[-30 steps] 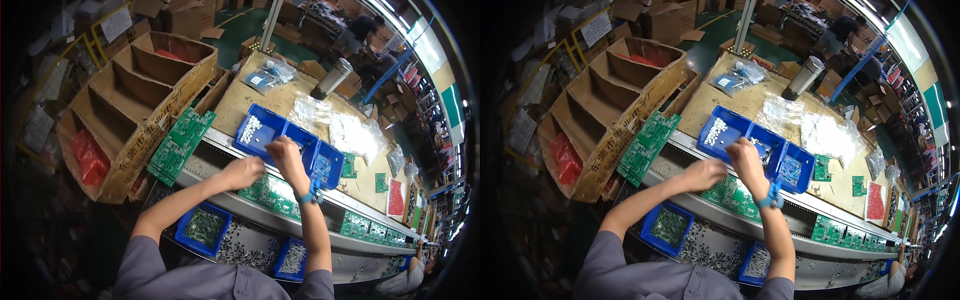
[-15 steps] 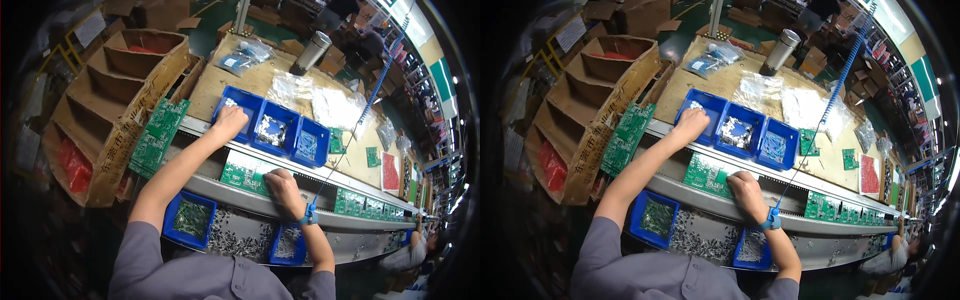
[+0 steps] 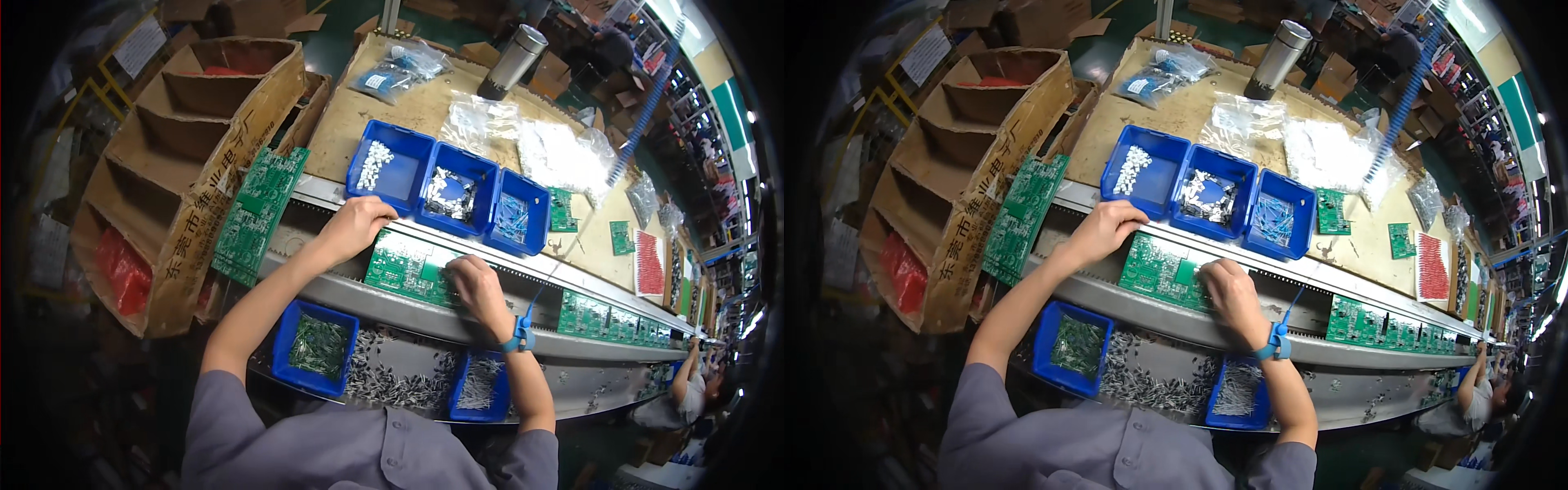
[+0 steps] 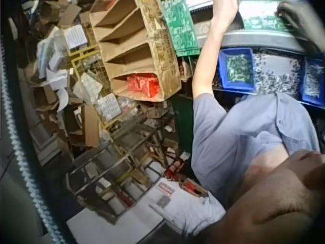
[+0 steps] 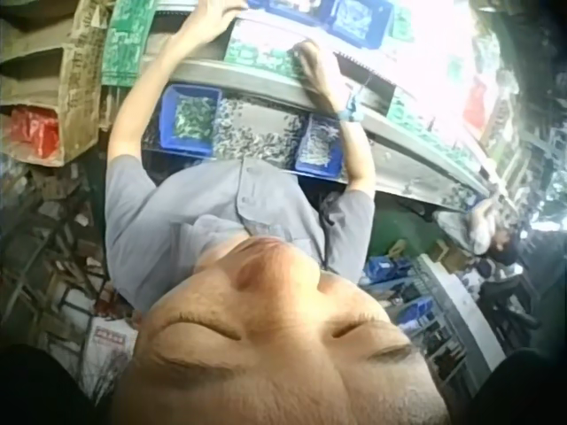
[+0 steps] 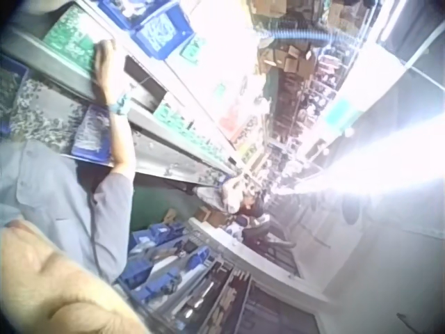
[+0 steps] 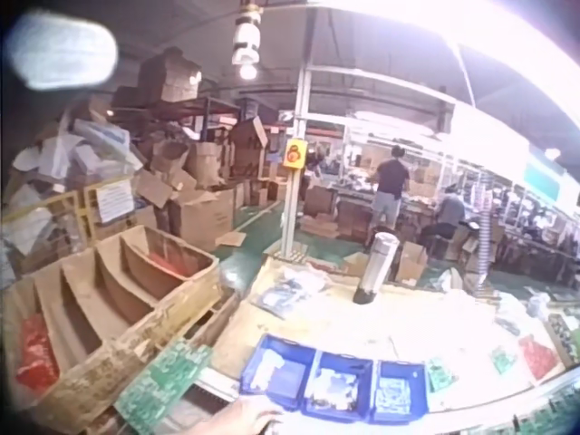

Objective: The person assembles circuit boards on a conveyor line by picking electronic components from bins and inserting them into the boards by hand, then slides the boards along the track.

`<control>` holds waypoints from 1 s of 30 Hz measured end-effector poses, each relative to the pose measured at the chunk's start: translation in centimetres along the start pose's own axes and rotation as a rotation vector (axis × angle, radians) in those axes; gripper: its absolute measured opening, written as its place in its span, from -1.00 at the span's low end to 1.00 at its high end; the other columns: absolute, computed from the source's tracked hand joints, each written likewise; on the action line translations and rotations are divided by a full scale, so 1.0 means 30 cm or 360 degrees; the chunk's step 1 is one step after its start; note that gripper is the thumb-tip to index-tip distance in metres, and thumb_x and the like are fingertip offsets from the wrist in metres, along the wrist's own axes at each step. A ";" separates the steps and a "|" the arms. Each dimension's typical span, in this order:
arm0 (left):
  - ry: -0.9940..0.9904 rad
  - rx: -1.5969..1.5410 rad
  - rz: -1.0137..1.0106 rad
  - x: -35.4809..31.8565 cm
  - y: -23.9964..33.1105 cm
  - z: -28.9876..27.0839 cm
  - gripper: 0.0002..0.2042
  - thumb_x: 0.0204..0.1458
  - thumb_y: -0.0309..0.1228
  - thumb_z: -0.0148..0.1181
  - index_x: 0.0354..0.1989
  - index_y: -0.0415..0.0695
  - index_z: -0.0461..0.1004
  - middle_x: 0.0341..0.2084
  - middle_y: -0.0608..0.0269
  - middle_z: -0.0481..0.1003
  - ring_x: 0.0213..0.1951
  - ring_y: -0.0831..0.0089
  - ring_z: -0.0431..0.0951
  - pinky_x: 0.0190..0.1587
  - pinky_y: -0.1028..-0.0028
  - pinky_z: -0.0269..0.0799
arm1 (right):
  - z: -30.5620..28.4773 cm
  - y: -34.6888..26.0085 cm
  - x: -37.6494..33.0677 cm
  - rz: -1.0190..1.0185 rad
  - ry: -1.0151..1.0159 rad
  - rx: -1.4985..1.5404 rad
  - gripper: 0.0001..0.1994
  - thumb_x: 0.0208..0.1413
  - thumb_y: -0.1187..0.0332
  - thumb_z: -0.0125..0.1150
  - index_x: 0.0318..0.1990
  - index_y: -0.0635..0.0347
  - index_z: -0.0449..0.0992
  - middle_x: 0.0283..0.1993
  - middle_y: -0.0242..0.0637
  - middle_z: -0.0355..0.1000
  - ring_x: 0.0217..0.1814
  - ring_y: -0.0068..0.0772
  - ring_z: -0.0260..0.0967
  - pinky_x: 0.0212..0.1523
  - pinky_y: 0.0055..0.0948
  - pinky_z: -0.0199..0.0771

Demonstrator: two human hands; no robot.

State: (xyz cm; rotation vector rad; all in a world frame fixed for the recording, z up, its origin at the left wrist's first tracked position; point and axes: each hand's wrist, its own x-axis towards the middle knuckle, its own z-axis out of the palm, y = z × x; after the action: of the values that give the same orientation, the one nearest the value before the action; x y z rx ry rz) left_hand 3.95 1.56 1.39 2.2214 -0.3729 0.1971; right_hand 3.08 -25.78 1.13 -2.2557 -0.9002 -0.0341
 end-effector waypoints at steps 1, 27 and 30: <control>0.0014 -0.0005 -0.0030 -0.020 -0.006 0.005 -0.87 -0.06 -0.56 0.12 -0.34 -0.29 0.53 -0.39 -0.01 0.53 -0.29 0.07 0.53 -0.20 0.28 0.43 | 0.002 0.004 -0.003 0.0058 -0.0004 0.0021 -0.89 -0.02 0.57 0.13 -0.30 0.28 0.49 -0.37 -0.10 0.38 -0.31 -0.02 0.37 -0.28 -0.24 0.38; -0.0085 0.0270 0.0072 -0.080 -0.031 0.057 -0.93 -0.12 -0.56 0.16 -0.45 -0.28 0.54 -0.45 0.08 0.46 -0.30 0.10 0.49 -0.23 0.26 0.42 | -0.024 0.015 0.009 0.0163 0.0088 0.0011 -0.86 -0.02 0.60 0.14 -0.27 0.29 0.50 -0.35 -0.09 0.41 -0.34 -0.03 0.40 -0.33 -0.28 0.38; -0.0045 0.0363 0.0152 -0.090 -0.036 0.066 -0.94 -0.13 -0.58 0.17 -0.46 -0.27 0.54 -0.46 0.10 0.45 -0.29 0.11 0.48 -0.22 0.27 0.42 | -0.024 0.010 0.013 0.0183 0.0105 0.0018 -0.87 -0.03 0.61 0.14 -0.29 0.31 0.51 -0.33 -0.10 0.41 -0.32 -0.03 0.39 -0.32 -0.28 0.38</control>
State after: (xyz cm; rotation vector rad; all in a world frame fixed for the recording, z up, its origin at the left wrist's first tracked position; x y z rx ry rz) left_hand 1.79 1.18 -1.37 2.4347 -0.4934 0.2710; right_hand 3.71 -26.15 1.62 -2.2780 -0.7335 -0.0506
